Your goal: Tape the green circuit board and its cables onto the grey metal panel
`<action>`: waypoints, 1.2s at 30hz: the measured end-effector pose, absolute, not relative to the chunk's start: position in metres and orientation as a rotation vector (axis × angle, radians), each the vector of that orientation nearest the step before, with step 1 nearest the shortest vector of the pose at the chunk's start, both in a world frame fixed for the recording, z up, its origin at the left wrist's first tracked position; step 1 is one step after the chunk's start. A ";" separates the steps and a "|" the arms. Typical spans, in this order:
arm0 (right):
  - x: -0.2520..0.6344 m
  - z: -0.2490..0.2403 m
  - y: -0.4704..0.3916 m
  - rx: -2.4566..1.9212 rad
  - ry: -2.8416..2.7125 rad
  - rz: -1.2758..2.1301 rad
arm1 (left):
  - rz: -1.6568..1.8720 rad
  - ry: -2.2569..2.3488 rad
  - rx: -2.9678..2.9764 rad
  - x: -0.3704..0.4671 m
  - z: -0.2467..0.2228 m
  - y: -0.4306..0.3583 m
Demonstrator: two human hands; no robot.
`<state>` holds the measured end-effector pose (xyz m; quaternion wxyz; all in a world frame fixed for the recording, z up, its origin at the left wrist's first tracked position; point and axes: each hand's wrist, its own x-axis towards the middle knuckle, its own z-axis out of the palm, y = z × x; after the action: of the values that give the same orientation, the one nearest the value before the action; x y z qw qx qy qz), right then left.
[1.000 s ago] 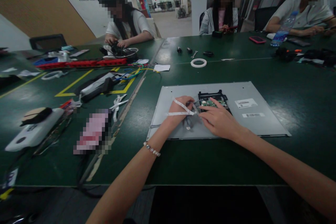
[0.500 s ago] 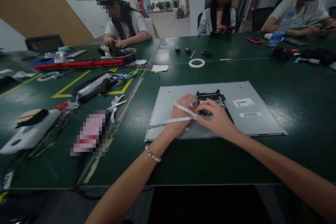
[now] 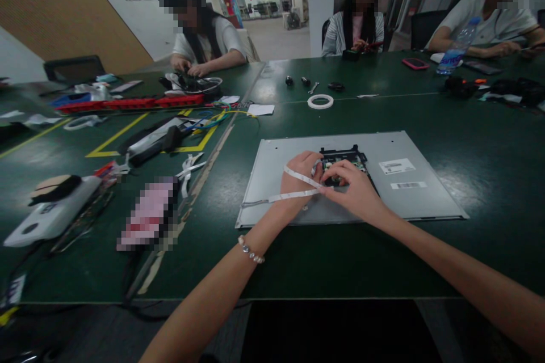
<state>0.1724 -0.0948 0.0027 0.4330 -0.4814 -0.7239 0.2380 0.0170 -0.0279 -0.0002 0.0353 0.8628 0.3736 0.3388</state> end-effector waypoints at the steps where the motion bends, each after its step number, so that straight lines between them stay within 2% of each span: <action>1: 0.173 0.003 -0.095 -1.210 -1.795 0.592 | 1.048 1.150 2.645 0.017 0.000 -0.028; 9: 0.175 0.006 -0.095 -1.133 -1.764 0.673 | 1.019 1.211 2.621 0.018 0.001 -0.029; 15: 0.211 0.024 -0.084 -1.163 -1.452 0.933 | 0.962 1.341 2.590 0.012 -0.001 -0.023; 21: 0.296 0.037 -0.073 -1.492 -1.633 1.255 | 1.098 1.053 2.413 0.013 0.005 -0.025; 25: 0.317 0.034 -0.073 -1.642 -1.823 1.379 | 1.095 0.885 2.343 0.023 0.012 -0.040; 36: 0.323 0.014 -0.066 -1.687 -2.070 1.340 | 0.512 0.466 2.580 0.049 0.003 -0.065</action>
<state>0.3233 -0.0664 0.0144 0.0769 -0.5629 -0.6908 0.4473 0.0491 -0.0654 0.0035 0.2329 0.9392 0.1698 0.1864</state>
